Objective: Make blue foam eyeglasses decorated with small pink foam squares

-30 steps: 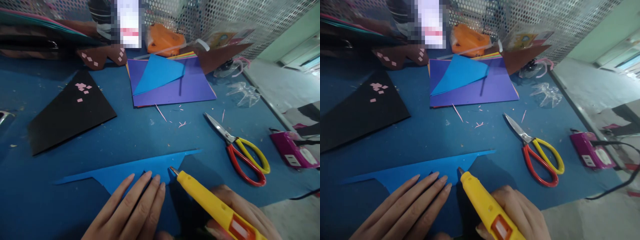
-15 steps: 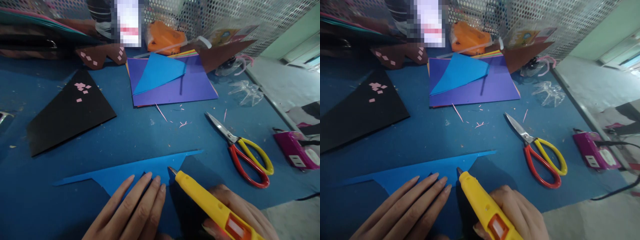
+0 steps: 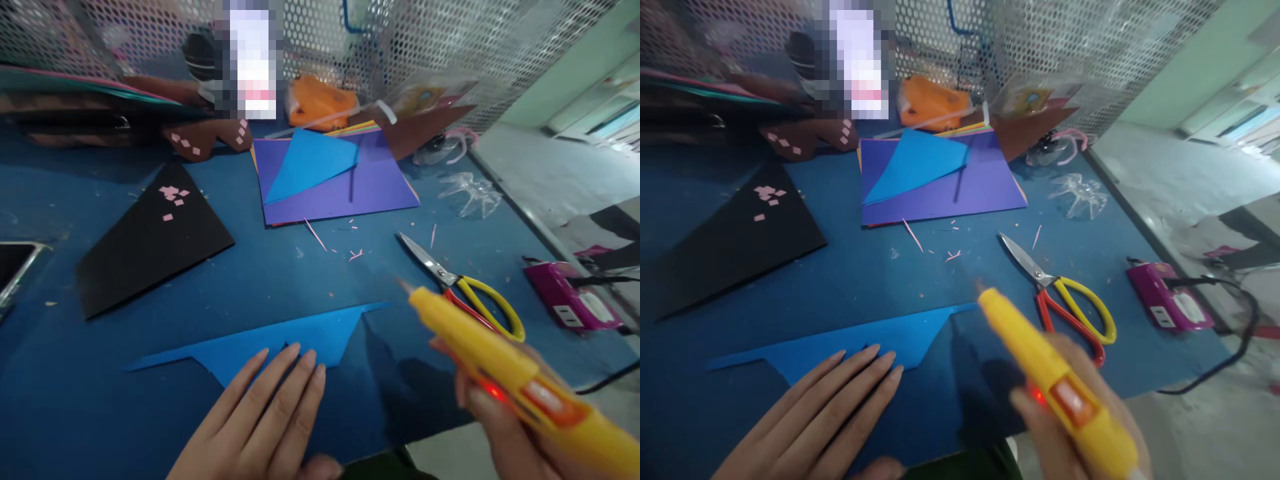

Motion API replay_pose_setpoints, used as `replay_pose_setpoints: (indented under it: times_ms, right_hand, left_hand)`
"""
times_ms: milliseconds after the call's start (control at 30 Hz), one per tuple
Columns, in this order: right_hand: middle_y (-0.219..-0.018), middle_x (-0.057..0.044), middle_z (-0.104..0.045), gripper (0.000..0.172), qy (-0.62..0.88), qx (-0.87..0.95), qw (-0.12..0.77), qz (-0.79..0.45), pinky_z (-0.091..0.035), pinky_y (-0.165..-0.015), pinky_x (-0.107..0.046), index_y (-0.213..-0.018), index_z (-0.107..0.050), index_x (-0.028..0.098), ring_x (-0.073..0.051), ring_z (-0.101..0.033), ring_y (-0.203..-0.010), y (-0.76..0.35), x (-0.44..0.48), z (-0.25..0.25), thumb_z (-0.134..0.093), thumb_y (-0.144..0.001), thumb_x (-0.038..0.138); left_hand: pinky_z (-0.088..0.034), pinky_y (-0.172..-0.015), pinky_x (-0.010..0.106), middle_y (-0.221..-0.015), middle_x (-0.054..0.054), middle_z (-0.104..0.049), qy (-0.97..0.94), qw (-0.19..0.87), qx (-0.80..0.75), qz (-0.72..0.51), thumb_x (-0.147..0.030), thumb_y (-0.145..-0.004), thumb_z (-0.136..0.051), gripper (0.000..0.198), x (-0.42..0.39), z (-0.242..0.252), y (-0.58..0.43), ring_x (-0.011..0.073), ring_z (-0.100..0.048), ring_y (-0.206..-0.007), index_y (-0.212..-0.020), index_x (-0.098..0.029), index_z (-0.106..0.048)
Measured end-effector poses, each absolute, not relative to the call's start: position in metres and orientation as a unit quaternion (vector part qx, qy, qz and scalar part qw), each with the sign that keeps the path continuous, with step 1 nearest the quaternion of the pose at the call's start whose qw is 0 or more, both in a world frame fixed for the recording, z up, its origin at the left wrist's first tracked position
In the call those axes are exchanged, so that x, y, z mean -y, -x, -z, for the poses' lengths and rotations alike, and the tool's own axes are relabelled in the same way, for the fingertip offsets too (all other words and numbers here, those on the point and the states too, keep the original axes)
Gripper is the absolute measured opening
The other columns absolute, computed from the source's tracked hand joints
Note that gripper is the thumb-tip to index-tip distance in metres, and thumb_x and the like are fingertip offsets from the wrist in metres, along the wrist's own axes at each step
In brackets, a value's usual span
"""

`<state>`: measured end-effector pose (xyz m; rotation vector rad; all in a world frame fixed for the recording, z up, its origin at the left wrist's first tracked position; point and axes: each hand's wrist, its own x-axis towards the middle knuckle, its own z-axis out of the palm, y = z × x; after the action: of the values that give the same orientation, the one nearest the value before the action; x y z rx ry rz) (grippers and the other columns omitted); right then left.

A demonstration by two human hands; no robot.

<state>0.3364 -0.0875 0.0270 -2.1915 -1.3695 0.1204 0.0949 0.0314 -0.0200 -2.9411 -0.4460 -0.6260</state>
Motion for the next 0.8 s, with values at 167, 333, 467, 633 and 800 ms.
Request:
replay_pose_setpoints:
  times_ms: [167,333,467,633,800]
  right_hand:
    - [-0.101,-0.012,-0.063,0.038,0.829,0.534,0.158,0.051,-0.049,-0.062,-0.036,-0.115,-0.055,0.019,-0.025,-0.064,-0.077,-0.379,0.049,-0.026,-0.045,-0.091,0.047]
    - [-0.110,-0.014,-0.058,0.034,0.832,0.535,0.097,0.110,-0.048,-0.065,-0.037,-0.115,-0.057,0.016,-0.025,-0.062,-0.076,-0.393,0.027,-0.013,-0.050,-0.088,0.034]
    - [-0.105,-0.014,-0.059,0.029,0.825,0.543,0.086,0.130,-0.046,-0.067,-0.037,-0.110,-0.059,0.016,-0.025,-0.061,-0.076,-0.399,0.028,-0.008,-0.047,-0.090,0.033]
    - [-0.106,-0.015,-0.062,0.032,0.820,0.551,0.087,0.127,-0.048,-0.074,-0.040,-0.114,-0.060,0.014,-0.028,-0.062,-0.084,-0.401,0.031,-0.008,-0.047,-0.090,0.031]
    - [-0.112,-0.017,-0.063,0.043,0.811,0.560,0.093,0.139,-0.051,-0.077,-0.044,-0.119,-0.059,0.012,-0.032,-0.064,-0.090,-0.400,0.040,-0.010,-0.050,-0.090,0.042]
  left_hand:
    - [-0.041,-0.109,0.037,-0.127,0.003,-0.068,0.962,0.068,0.161,0.211,-0.055,-0.092,-0.054,0.050,-0.031,0.011,-0.097,0.0225,-0.061,-0.117,-0.124,-0.017,-0.065]
    - [-0.054,-0.096,0.037,-0.129,0.004,-0.067,0.960,0.051,0.171,0.216,-0.055,-0.090,-0.055,0.053,-0.028,0.005,-0.094,0.0238,-0.063,-0.115,-0.126,-0.016,-0.063]
    - [-0.057,-0.093,0.039,-0.130,0.006,-0.066,0.959,0.050,0.176,0.216,-0.052,-0.091,-0.056,0.053,-0.027,0.005,-0.093,0.0253,-0.065,-0.114,-0.129,-0.016,-0.061]
    - [-0.059,-0.092,0.042,-0.135,0.007,-0.062,0.963,0.046,0.184,0.192,-0.052,-0.090,-0.057,0.056,-0.024,0.005,-0.091,0.0272,-0.062,-0.120,-0.135,-0.017,-0.056]
    - [-0.060,-0.091,0.044,-0.136,0.008,-0.062,0.963,0.034,0.195,0.182,-0.050,-0.091,-0.057,0.055,-0.020,0.005,-0.090,0.0280,-0.061,-0.121,-0.136,-0.017,-0.055]
